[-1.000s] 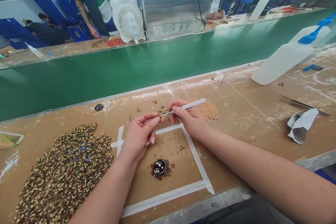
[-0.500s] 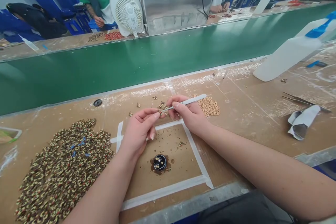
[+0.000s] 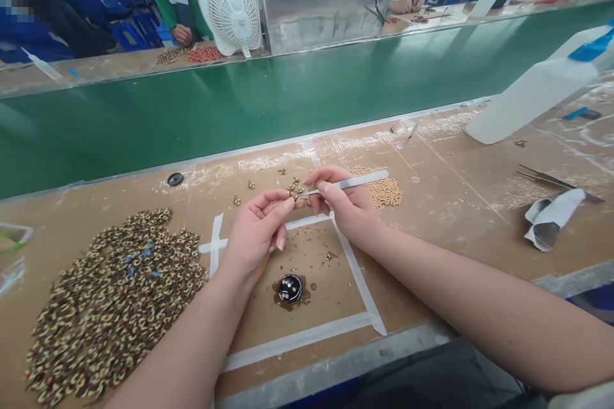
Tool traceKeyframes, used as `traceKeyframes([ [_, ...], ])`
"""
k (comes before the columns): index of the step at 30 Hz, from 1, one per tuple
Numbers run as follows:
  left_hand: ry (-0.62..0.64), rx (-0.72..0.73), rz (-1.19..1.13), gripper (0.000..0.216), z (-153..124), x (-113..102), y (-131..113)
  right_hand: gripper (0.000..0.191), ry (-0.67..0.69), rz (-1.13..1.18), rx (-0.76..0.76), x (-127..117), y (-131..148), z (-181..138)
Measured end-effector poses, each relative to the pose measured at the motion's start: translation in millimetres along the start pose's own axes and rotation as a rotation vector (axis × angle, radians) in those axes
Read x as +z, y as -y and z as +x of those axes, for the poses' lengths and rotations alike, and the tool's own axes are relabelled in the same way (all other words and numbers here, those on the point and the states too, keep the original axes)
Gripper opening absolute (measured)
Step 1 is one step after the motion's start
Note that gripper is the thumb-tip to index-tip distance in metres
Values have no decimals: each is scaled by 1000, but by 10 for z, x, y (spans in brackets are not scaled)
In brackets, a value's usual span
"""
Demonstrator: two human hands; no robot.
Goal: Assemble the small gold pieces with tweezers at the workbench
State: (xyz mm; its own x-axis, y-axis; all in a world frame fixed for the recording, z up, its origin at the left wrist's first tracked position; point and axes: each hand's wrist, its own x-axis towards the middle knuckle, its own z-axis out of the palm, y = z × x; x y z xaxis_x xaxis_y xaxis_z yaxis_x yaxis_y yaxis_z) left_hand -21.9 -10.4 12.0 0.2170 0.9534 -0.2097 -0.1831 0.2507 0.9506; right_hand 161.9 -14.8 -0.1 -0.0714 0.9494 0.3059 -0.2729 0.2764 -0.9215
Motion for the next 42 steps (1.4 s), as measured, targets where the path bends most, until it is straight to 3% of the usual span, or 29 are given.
traceKeyframes([
  [17,-12,27,-10,33,15,5,59,17,-27,-25,21,36,41,19],
  [37,-21,-2,20,30,-14,31,28,19,95,-149,20,-47,22,59],
  [42,-19,1,19,30,-22,32,16,19,67,-102,108,-70,-10,70],
])
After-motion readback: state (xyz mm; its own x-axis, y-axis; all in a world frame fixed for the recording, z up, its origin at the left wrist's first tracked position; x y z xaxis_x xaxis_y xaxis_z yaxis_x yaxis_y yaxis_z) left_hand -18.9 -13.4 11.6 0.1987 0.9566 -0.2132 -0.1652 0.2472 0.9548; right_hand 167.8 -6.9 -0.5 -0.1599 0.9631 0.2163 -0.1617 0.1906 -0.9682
